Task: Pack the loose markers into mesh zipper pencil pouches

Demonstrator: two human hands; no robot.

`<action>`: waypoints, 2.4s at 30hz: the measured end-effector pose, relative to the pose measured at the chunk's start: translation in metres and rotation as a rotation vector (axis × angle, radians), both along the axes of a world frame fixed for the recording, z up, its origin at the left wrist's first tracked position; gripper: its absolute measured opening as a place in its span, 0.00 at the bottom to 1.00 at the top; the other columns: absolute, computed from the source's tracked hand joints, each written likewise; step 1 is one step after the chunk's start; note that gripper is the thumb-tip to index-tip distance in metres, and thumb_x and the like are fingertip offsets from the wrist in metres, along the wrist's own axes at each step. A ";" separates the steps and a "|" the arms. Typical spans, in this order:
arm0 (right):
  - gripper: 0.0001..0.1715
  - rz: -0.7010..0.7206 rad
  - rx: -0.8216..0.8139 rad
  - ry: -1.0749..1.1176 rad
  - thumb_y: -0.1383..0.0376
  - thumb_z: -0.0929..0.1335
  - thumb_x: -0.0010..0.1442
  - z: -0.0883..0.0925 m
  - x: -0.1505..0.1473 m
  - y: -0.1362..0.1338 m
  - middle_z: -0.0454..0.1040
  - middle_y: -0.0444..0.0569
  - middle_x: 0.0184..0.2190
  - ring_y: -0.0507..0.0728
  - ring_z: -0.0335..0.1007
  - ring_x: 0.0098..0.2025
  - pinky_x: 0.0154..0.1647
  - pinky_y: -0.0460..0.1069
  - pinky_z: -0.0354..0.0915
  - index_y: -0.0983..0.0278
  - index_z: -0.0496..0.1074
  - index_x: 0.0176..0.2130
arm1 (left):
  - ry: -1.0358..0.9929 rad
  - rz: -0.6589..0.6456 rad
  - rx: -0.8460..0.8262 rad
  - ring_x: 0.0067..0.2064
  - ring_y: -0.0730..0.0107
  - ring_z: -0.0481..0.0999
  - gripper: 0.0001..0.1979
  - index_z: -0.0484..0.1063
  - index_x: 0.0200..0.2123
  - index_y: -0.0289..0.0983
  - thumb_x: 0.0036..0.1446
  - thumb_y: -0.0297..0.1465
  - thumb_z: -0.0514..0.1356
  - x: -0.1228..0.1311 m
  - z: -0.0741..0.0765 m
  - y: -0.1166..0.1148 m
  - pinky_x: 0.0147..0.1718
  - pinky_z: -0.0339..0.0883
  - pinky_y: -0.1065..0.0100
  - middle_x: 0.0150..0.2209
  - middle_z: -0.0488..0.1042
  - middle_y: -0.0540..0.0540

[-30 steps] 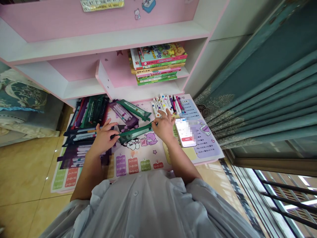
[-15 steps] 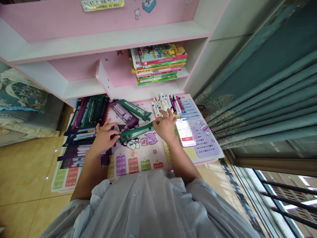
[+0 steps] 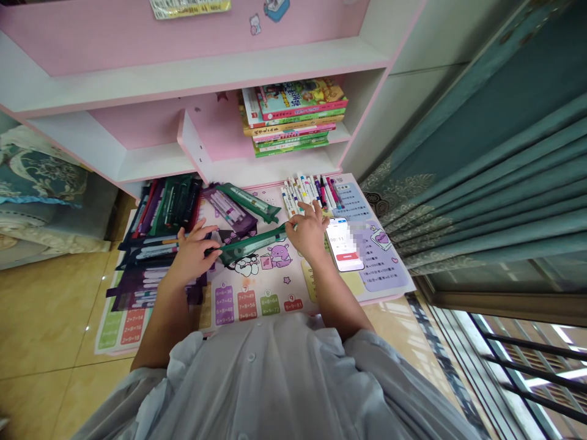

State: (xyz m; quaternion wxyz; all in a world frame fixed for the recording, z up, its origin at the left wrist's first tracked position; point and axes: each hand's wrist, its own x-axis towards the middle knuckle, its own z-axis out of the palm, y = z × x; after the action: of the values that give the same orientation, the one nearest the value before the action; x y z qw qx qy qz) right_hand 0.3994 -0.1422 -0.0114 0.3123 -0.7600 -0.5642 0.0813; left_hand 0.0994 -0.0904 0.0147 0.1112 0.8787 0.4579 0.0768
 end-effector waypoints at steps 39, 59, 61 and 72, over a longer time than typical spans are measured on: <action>0.12 -0.164 0.017 -0.009 0.63 0.66 0.57 -0.004 0.013 0.000 0.71 0.58 0.60 0.76 0.53 0.68 0.59 0.80 0.56 0.63 0.76 0.26 | -0.012 -0.014 0.004 0.69 0.39 0.58 0.08 0.79 0.31 0.41 0.59 0.31 0.59 0.000 -0.004 0.000 0.62 0.44 0.27 0.61 0.71 0.43; 0.05 0.349 0.047 -0.120 0.64 0.71 0.57 -0.021 0.035 -0.015 0.72 0.55 0.58 0.73 0.49 0.71 0.68 0.72 0.54 0.62 0.80 0.33 | -0.020 -0.026 -0.020 0.69 0.42 0.59 0.04 0.80 0.30 0.43 0.55 0.33 0.64 0.007 -0.007 -0.010 0.65 0.40 0.27 0.59 0.73 0.46; 0.06 0.364 0.072 -0.084 0.64 0.71 0.58 -0.018 0.037 -0.019 0.73 0.56 0.58 0.73 0.50 0.71 0.68 0.72 0.54 0.63 0.80 0.32 | -0.031 -0.028 -0.004 0.69 0.42 0.59 0.05 0.79 0.30 0.42 0.56 0.32 0.63 0.006 -0.001 -0.015 0.65 0.40 0.27 0.59 0.73 0.46; 0.10 0.570 0.160 0.232 0.57 0.71 0.61 0.014 -0.059 0.029 0.75 0.53 0.56 0.67 0.58 0.68 0.68 0.67 0.56 0.60 0.79 0.34 | -0.271 0.402 0.254 0.68 0.46 0.60 0.10 0.75 0.31 0.40 0.56 0.40 0.62 -0.095 0.042 0.005 0.65 0.51 0.38 0.59 0.73 0.44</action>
State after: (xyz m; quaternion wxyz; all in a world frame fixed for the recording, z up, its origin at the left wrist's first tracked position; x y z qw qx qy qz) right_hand 0.3403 -0.1128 0.0022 0.3981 -0.5298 -0.7197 0.2071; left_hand 0.0046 -0.0855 0.0569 0.0429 0.7588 0.5907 0.2710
